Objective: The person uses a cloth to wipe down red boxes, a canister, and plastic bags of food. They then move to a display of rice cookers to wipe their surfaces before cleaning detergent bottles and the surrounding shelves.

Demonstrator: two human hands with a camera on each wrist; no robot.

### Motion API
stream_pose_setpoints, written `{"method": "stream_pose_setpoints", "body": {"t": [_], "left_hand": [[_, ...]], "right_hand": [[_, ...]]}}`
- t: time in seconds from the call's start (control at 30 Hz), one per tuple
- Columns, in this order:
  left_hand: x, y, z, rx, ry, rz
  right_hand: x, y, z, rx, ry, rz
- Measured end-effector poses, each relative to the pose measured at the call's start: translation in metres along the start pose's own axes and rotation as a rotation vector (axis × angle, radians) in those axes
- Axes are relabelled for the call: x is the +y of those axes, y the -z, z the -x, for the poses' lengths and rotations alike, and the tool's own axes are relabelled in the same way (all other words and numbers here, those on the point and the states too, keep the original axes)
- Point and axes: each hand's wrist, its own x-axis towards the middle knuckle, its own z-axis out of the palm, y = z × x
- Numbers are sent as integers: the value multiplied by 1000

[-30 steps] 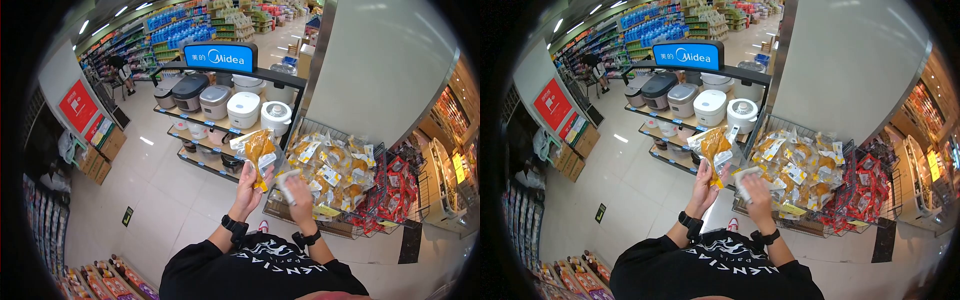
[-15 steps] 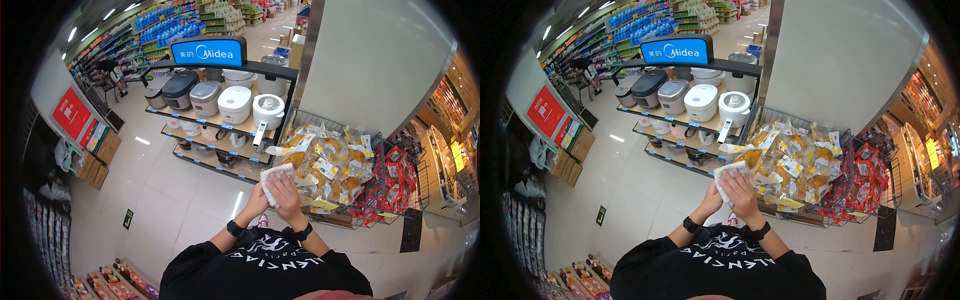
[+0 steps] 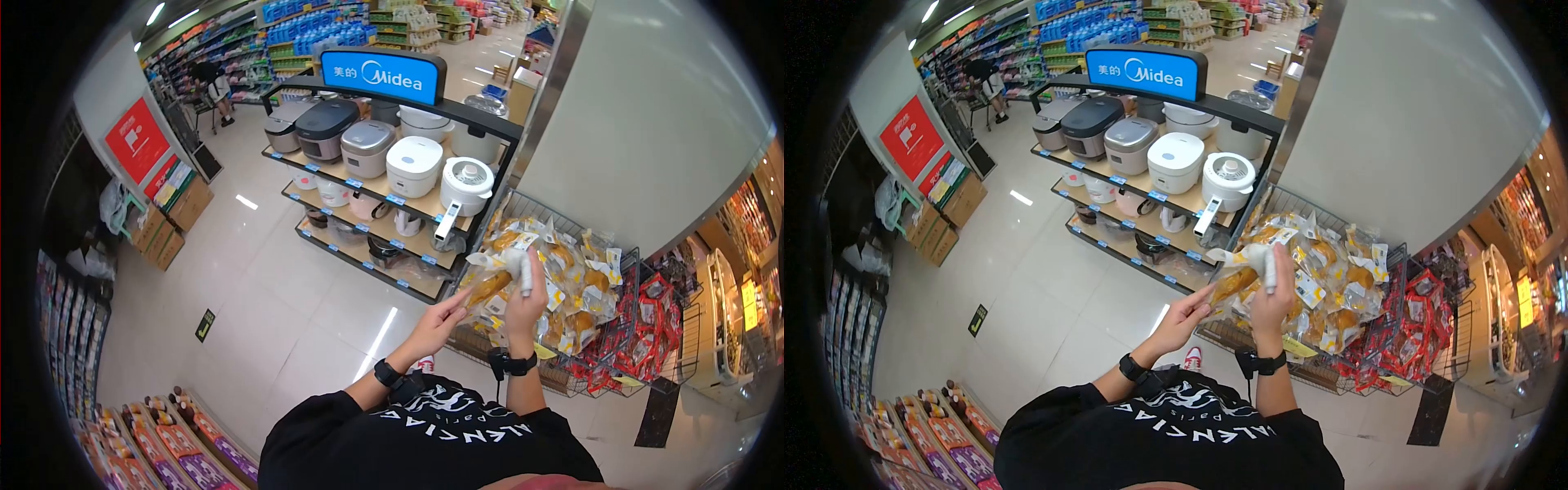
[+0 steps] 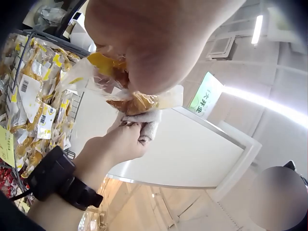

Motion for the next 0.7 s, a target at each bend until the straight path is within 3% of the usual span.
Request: {"method": "stream_pose_setpoints", "body": {"t": [0.1,0.23,0.33,0.5,0.6,0.7], "left_hand": [[-9,8,-1,-44,6,-126],[-11,5,-1,27,57,-136],[-29,7,-6,123,-30,50],[-18,18,-9,140,-102,252],[-3,20,-5,92,-75,311],[1,25,1,10,-27,314]], "right_hand": [[-1,-1,6,-27,-164,-216],[-21,-16,37,-91,29,-150],[-29,-14,54,-299,257,-11],[-18,-7,75,-466,300,-23],[-2,3,86,-358,122,66],[35,5,101,-78,-373,-58]]}}
